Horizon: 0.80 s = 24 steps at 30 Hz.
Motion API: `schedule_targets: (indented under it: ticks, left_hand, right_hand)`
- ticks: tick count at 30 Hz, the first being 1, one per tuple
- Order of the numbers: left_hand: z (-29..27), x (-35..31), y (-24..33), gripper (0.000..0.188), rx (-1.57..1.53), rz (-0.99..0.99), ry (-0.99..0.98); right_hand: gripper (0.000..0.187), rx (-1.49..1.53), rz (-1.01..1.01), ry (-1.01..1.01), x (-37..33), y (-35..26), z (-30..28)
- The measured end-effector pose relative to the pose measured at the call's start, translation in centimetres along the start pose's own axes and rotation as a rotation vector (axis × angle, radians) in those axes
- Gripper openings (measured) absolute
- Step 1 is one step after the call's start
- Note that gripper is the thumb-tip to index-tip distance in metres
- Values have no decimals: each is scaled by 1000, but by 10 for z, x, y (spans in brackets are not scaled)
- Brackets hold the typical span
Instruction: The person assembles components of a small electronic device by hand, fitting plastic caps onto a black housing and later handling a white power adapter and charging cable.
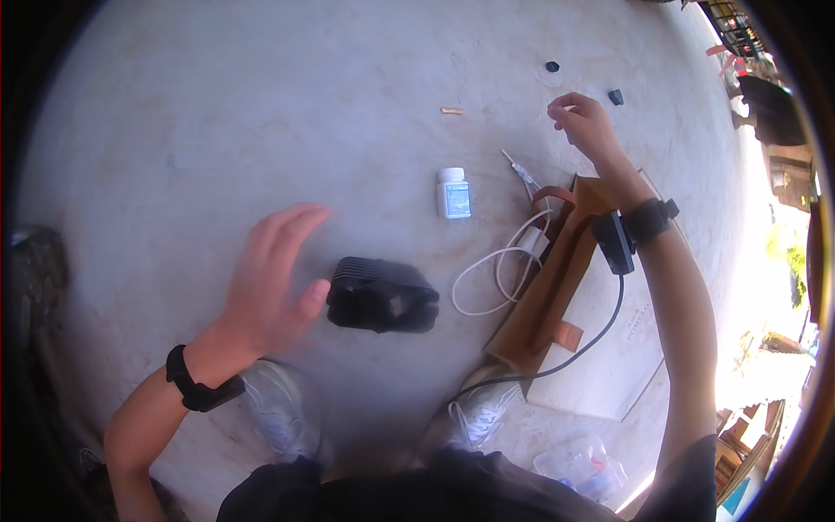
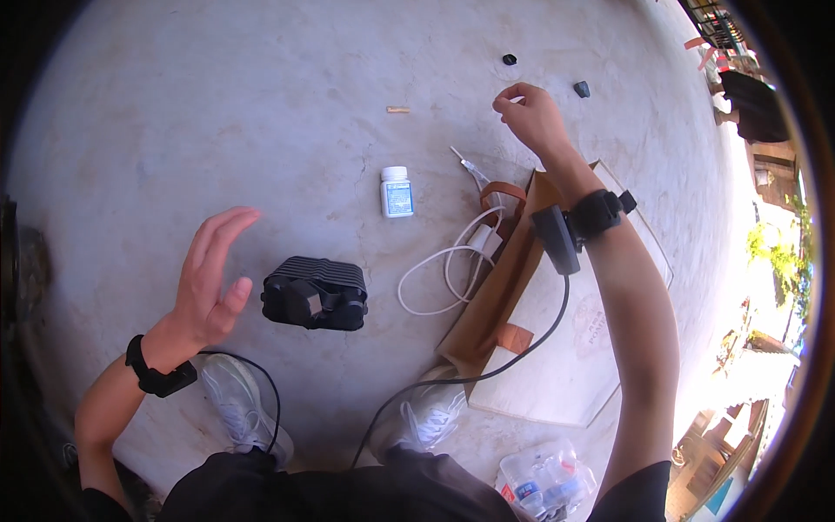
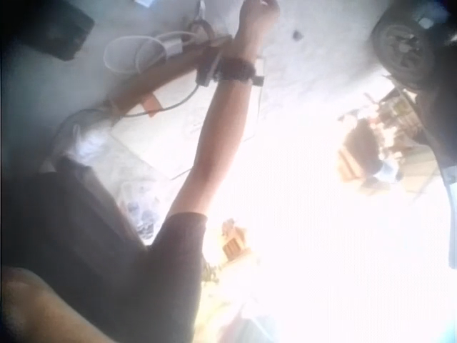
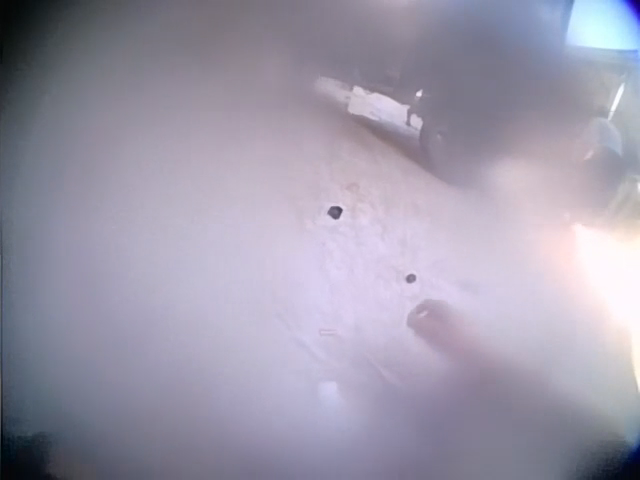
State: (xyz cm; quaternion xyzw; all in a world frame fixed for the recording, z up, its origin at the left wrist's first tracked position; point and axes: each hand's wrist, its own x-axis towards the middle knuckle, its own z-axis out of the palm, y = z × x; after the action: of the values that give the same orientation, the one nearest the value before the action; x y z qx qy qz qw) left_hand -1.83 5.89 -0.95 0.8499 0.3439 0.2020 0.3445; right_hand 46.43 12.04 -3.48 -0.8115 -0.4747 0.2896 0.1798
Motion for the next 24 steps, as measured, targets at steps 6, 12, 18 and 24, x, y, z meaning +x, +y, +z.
schedule_targets:
  ticks: [6, 12, 18, 24]
  left_hand:
    - [-6, 1, 9, 70, 9, -91, -54]
    - [-9, -10, 8, 65, -6, -202, -25]
    - [-16, -13, 16, 69, 74, -242, -61]
    - [-30, 2, 10, 61, 265, -92, -100]
  right_hand:
    - [52, -374, -61, 131, 68, 14, 6]
    - [79, -633, -22, 36, 112, 21, 12]
    - [76, -629, -89, -12, 132, 36, 14]
    - [49, -492, -183, 211, 118, 40, 30]
